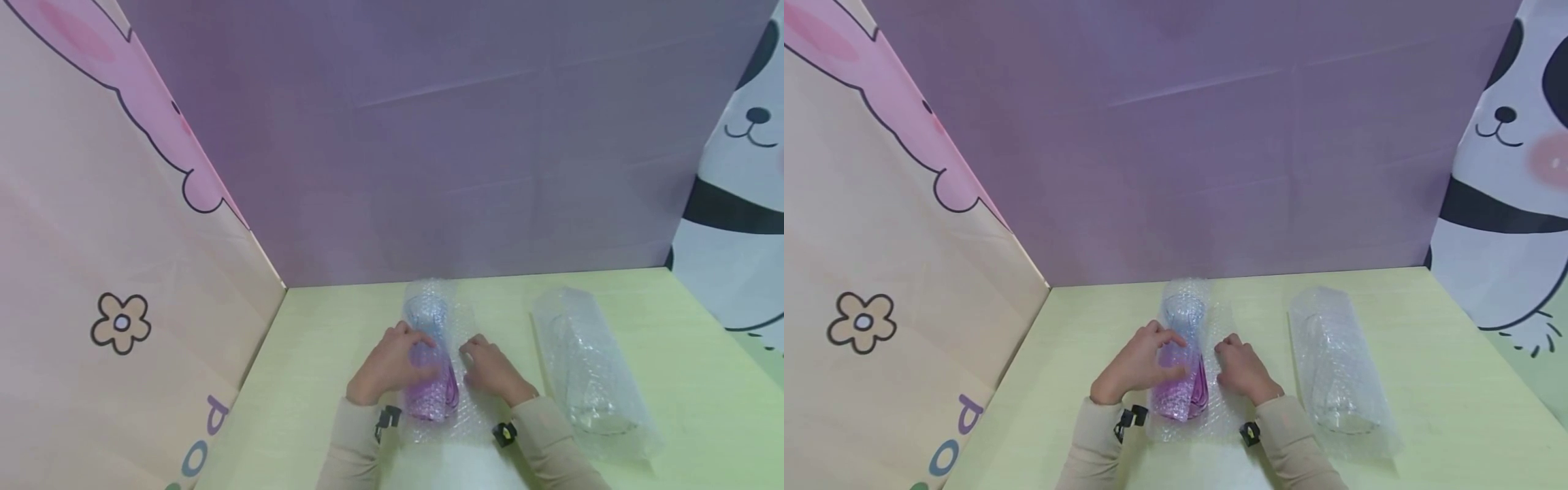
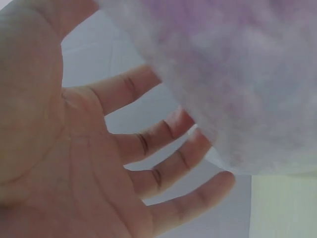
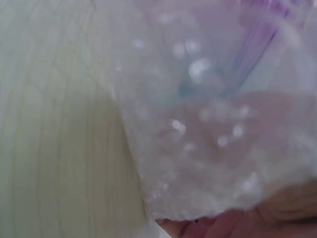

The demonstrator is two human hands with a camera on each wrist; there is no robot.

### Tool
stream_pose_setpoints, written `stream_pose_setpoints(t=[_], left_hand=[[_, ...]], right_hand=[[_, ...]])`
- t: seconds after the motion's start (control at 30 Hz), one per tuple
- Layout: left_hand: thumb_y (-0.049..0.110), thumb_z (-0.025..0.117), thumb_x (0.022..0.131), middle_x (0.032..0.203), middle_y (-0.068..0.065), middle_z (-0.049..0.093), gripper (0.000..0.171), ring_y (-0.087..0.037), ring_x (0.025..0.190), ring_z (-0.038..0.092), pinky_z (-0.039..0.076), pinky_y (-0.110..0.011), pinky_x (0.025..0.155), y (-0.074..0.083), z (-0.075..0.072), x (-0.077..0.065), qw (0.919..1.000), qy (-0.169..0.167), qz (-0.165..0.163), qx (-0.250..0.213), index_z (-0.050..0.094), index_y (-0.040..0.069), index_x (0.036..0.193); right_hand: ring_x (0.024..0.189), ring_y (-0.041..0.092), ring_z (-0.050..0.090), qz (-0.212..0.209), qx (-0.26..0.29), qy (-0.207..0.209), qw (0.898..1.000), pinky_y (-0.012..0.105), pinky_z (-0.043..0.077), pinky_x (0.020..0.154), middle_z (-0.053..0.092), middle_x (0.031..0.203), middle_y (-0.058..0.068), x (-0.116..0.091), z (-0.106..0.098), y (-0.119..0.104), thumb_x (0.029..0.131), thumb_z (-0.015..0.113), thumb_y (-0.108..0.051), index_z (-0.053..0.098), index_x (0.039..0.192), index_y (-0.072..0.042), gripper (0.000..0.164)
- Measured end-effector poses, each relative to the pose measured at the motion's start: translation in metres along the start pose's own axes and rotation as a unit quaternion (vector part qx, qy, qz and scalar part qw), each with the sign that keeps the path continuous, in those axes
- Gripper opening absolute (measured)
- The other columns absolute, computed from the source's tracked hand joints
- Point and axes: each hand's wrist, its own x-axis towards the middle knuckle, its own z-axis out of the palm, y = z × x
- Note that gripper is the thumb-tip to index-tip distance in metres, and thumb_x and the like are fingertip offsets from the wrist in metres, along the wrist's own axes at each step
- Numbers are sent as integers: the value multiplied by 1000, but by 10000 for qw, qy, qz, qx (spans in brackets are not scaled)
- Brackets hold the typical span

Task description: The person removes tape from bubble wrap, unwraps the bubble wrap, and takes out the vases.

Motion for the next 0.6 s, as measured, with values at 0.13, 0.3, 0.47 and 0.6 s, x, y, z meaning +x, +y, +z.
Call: stream_pose_setpoints(t=[0.13,0.3,0.47,0.6], left_hand=[[53,80,78,119,-6,56,56,-23,105,53,58,-36,76,5,-1,-3,9997,-149,-171,77,69,23,124],[56,82,75,123,-7,53,68,-22,107,51,59,-37,75,11,-1,-5,9986,-352,-354,182,65,21,131],[64,87,67,134,-11,50,89,-26,117,49,61,-45,83,15,-1,-6,9978,-494,-385,222,60,19,139],[63,89,63,136,-12,48,96,-28,120,48,61,-47,86,16,-1,-7,9978,-529,-304,247,57,18,142]], right_hand=[[111,45,60,29,46,-25,10000,58,53,101,58,130,23,0,0,0,76,75,1,66,125,4,49],[111,46,61,-29,-4,-28,10000,59,53,101,59,130,24,-1,0,1,75,75,0,66,124,4,50],[110,46,61,-101,-9,-8,9999,60,53,100,59,129,25,-1,0,1,75,76,0,66,123,5,49],[109,46,61,-142,-2,19,9999,60,53,100,59,128,25,-2,-1,0,75,75,1,66,123,5,49]])
